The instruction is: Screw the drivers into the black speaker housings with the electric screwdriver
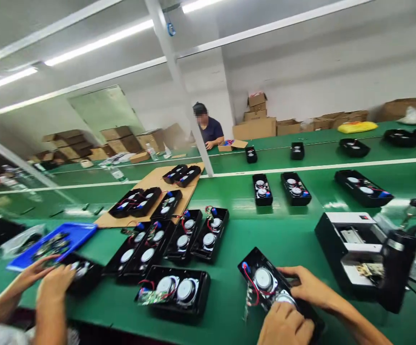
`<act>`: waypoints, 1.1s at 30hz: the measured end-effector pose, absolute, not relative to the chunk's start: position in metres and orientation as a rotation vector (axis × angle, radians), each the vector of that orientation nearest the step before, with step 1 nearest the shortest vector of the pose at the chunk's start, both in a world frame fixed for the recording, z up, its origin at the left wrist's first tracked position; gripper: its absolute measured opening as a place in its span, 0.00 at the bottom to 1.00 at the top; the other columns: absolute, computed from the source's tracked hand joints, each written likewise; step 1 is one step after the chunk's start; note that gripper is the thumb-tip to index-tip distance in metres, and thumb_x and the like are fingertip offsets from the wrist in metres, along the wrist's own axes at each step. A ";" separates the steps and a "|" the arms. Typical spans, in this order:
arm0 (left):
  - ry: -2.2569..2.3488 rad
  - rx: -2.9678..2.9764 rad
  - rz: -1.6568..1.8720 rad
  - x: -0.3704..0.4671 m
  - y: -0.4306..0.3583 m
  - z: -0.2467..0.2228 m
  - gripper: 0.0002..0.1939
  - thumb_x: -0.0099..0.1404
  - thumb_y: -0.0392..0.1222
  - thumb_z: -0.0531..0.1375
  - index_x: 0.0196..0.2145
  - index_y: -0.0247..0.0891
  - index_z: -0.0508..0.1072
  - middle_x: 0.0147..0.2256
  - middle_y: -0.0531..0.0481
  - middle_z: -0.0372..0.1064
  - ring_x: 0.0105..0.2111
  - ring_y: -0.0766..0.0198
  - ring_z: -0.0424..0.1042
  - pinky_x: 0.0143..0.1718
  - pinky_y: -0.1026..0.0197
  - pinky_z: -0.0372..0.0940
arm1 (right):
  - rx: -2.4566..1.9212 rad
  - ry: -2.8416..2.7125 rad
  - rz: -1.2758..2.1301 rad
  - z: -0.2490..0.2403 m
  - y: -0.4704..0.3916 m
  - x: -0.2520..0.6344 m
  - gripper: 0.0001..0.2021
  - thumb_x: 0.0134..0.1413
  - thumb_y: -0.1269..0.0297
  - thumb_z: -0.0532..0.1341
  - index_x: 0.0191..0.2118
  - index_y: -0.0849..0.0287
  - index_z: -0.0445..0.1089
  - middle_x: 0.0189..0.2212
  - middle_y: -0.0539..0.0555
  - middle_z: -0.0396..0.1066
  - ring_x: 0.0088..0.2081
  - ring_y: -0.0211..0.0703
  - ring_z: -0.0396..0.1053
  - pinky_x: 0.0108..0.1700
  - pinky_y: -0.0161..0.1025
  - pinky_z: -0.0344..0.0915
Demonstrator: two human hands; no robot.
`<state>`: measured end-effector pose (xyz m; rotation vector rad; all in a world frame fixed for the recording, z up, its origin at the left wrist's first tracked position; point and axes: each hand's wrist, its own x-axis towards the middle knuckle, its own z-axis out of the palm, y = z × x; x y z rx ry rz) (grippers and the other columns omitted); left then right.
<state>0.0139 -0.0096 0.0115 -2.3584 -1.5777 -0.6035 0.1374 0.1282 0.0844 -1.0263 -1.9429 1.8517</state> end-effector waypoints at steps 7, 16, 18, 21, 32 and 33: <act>-1.645 -2.083 -0.926 -0.040 -0.056 0.040 0.14 0.61 0.47 0.73 0.31 0.42 0.72 0.34 0.50 0.72 0.34 0.62 0.72 0.34 0.61 0.74 | -0.682 -2.488 2.095 0.089 0.189 0.123 0.43 0.30 0.71 0.57 0.61 0.61 0.80 0.55 0.56 0.83 0.57 0.60 0.79 0.58 0.44 0.74; -1.598 -2.429 -1.148 -0.076 -0.032 0.110 0.15 0.79 0.34 0.52 0.52 0.40 0.78 0.45 0.47 0.84 0.45 0.64 0.84 0.51 0.64 0.79 | -0.874 -2.544 1.220 0.112 0.183 0.131 0.26 0.49 0.77 0.61 0.54 0.58 0.83 0.54 0.60 0.83 0.58 0.56 0.79 0.65 0.50 0.70; -1.867 -2.324 -1.373 -0.082 -0.021 0.111 0.13 0.78 0.37 0.56 0.51 0.43 0.81 0.45 0.49 0.85 0.43 0.64 0.85 0.48 0.66 0.79 | -0.739 -2.445 1.120 0.118 0.156 0.142 0.19 0.56 0.73 0.65 0.52 0.56 0.83 0.52 0.59 0.84 0.54 0.52 0.81 0.61 0.48 0.73; -2.318 -2.141 -1.704 -0.079 -0.006 0.106 0.09 0.75 0.46 0.63 0.45 0.44 0.83 0.40 0.50 0.85 0.38 0.61 0.86 0.41 0.65 0.81 | -0.483 -2.435 0.839 0.120 0.116 0.143 0.20 0.59 0.69 0.71 0.57 0.56 0.78 0.51 0.58 0.83 0.51 0.52 0.79 0.54 0.48 0.75; -2.127 -2.250 -1.424 -0.106 -0.005 0.074 0.10 0.69 0.52 0.69 0.43 0.46 0.80 0.53 0.46 0.80 0.67 0.45 0.71 0.66 0.38 0.70 | -0.755 -1.998 0.884 0.097 0.112 0.136 0.09 0.73 0.66 0.63 0.48 0.58 0.82 0.43 0.56 0.87 0.41 0.46 0.85 0.45 0.40 0.79; -2.134 -2.260 -1.442 -0.103 -0.006 0.067 0.07 0.73 0.49 0.65 0.41 0.45 0.79 0.49 0.47 0.81 0.68 0.46 0.69 0.65 0.39 0.71 | -0.779 -1.962 0.965 0.099 0.114 0.141 0.08 0.72 0.65 0.65 0.47 0.56 0.83 0.42 0.55 0.87 0.40 0.46 0.85 0.44 0.39 0.79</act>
